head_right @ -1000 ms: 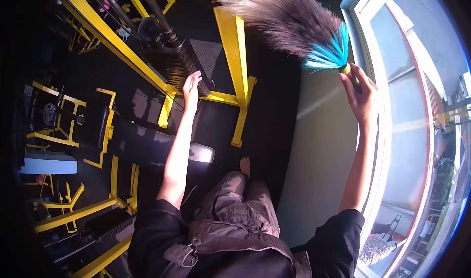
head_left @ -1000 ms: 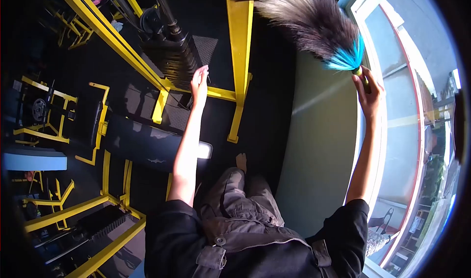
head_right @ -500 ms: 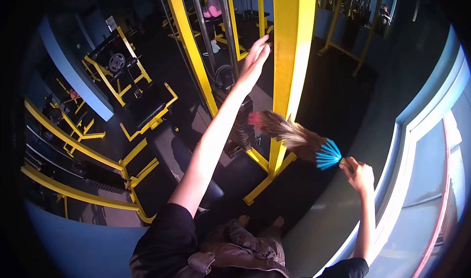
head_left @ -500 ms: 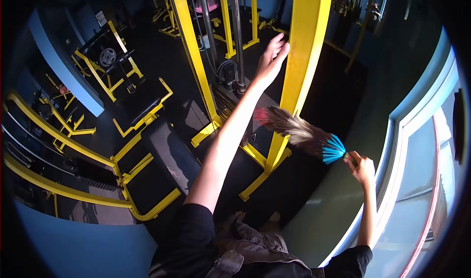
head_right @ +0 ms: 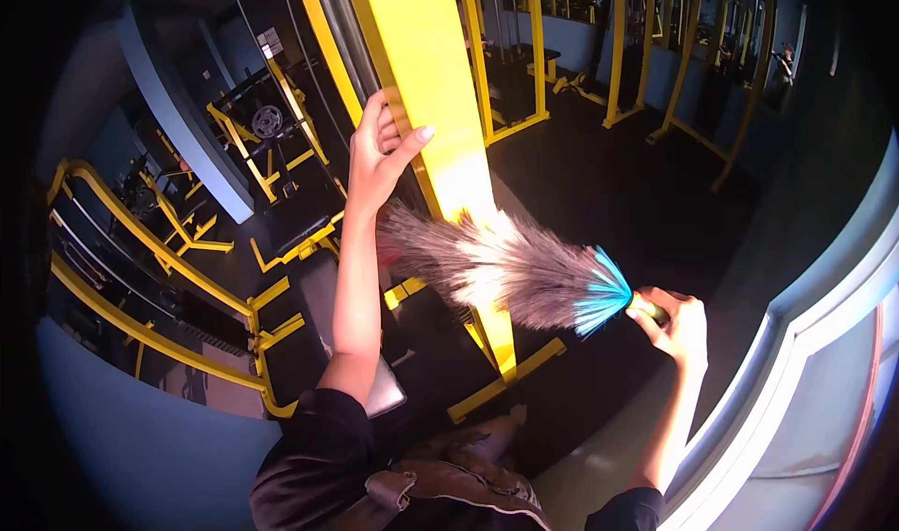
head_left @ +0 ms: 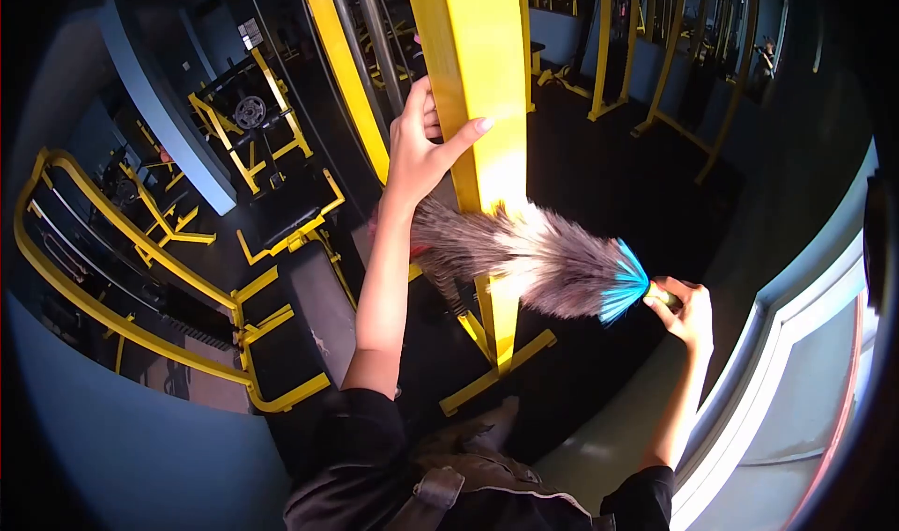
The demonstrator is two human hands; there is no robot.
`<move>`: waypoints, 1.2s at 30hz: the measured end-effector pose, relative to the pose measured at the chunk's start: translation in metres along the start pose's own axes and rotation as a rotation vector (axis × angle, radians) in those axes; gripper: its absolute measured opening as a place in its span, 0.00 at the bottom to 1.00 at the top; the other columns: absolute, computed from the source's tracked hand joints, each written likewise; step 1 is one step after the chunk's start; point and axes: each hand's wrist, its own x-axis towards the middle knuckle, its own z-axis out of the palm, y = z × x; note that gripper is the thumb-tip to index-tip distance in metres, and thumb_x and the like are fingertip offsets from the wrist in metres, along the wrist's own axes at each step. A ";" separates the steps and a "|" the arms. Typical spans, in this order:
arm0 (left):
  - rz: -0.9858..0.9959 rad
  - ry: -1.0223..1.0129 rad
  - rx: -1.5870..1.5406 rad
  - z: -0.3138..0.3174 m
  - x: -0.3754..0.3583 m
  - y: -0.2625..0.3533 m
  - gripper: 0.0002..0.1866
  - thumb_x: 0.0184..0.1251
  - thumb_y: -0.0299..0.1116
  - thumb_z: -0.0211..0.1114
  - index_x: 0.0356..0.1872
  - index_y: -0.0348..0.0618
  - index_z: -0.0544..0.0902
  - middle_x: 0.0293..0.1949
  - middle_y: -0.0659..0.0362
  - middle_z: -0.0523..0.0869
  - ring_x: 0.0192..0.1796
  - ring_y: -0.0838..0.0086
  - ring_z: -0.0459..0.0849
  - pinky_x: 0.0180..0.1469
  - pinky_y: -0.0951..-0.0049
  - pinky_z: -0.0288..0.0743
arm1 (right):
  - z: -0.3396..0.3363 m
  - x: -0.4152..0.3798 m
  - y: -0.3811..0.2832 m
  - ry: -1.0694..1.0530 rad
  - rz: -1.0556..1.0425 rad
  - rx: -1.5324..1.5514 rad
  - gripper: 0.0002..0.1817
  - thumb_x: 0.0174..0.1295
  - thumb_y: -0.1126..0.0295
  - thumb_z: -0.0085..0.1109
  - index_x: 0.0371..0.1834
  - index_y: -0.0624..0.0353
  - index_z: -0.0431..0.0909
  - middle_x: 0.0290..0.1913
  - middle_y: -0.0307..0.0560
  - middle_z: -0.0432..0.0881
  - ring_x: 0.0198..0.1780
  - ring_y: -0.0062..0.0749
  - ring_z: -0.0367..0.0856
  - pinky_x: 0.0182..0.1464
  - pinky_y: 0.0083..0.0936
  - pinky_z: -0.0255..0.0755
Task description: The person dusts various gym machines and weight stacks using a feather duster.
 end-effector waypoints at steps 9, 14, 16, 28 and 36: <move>-0.009 0.103 0.038 0.011 -0.003 0.005 0.35 0.46 0.31 0.66 0.59 0.35 0.63 0.45 0.53 0.81 0.44 0.72 0.81 0.51 0.75 0.71 | 0.004 0.147 0.073 -0.125 -0.501 0.197 0.15 0.40 0.59 0.71 0.29 0.55 0.82 0.23 0.40 0.82 0.22 0.28 0.81 0.24 0.18 0.73; -0.326 0.171 0.006 0.000 -0.018 0.009 0.41 0.42 0.34 0.70 0.62 0.37 0.61 0.56 0.55 0.72 0.58 0.70 0.70 0.59 0.70 0.62 | 0.017 0.229 0.083 -0.206 -0.707 0.213 0.17 0.39 0.56 0.71 0.30 0.53 0.83 0.22 0.38 0.82 0.20 0.26 0.79 0.21 0.18 0.69; -0.453 0.178 -0.024 -0.007 -0.021 0.017 0.42 0.42 0.34 0.72 0.61 0.37 0.61 0.56 0.56 0.71 0.59 0.72 0.68 0.60 0.70 0.61 | 0.032 0.263 0.086 -0.250 -0.794 0.196 0.17 0.38 0.57 0.70 0.30 0.53 0.83 0.21 0.39 0.81 0.19 0.28 0.79 0.21 0.20 0.68; -0.429 0.748 0.415 0.052 -0.049 0.018 0.27 0.61 0.51 0.58 0.51 0.37 0.73 0.46 0.59 0.79 0.51 0.75 0.74 0.54 0.73 0.67 | 0.075 0.486 0.088 -0.118 -1.288 0.732 0.20 0.43 0.63 0.67 0.39 0.62 0.80 0.22 0.45 0.78 0.21 0.29 0.76 0.25 0.21 0.66; -0.450 1.490 0.653 0.159 -0.033 -0.031 0.19 0.68 0.45 0.50 0.50 0.41 0.75 0.41 0.62 0.80 0.43 0.81 0.75 0.45 0.80 0.67 | 0.036 0.561 0.013 0.011 -1.178 1.088 0.18 0.56 0.62 0.60 0.43 0.65 0.77 0.34 0.52 0.82 0.34 0.31 0.82 0.35 0.20 0.73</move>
